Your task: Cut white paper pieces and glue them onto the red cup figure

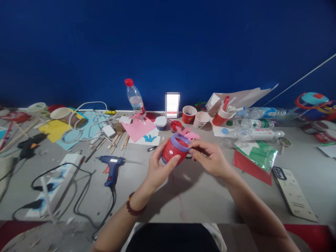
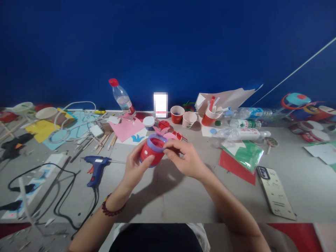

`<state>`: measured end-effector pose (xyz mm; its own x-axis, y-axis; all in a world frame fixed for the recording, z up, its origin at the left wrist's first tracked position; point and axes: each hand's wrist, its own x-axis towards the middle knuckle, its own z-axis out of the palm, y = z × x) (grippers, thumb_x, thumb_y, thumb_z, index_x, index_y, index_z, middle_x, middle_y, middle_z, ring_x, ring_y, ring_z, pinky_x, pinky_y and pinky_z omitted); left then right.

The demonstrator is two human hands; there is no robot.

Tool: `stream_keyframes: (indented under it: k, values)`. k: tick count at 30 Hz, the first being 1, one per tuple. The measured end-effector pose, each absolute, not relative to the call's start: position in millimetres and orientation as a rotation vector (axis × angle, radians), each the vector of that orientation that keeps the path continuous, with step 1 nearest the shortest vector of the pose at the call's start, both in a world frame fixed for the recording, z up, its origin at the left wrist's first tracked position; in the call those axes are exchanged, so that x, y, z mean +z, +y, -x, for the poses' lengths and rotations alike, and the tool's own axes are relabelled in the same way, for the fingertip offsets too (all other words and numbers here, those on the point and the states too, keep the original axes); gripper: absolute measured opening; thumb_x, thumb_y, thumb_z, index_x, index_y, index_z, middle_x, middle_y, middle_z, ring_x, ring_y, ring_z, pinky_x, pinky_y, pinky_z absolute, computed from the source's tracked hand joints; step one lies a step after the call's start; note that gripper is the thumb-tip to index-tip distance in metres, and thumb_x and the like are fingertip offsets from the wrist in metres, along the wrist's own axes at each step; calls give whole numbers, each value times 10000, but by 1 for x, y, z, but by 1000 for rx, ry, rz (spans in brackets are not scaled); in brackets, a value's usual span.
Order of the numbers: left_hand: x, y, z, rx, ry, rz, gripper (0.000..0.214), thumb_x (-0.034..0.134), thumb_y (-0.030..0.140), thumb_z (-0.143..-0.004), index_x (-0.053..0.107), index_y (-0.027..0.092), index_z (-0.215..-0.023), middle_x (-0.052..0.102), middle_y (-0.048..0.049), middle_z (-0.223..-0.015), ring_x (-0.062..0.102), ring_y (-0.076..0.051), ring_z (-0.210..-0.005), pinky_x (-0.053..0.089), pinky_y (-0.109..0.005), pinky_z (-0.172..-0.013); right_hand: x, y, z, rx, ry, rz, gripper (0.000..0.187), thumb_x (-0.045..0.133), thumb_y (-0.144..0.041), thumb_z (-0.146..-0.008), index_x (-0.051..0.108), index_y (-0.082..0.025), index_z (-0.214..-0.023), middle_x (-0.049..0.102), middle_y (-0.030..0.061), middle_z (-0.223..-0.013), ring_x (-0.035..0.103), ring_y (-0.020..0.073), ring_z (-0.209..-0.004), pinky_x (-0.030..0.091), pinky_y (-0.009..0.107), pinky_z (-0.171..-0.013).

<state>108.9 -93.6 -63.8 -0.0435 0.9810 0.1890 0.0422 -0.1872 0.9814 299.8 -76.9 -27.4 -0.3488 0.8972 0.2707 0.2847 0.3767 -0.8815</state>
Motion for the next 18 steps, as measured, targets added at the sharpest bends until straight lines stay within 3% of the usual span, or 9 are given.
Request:
stream_keyframes:
  k: [18]
  values:
    - [-66,-96,-108,1417,1211,-1445,506,726,413,-779,623,176,-1215,683,-107,-1217,632,-286,-1139,501,-413,-1007,-24,-79,-293,917,-1812,1030,112,571,-241,-898,660,-192,-851,668,29,-762,537,112,-554,456,252,-532]
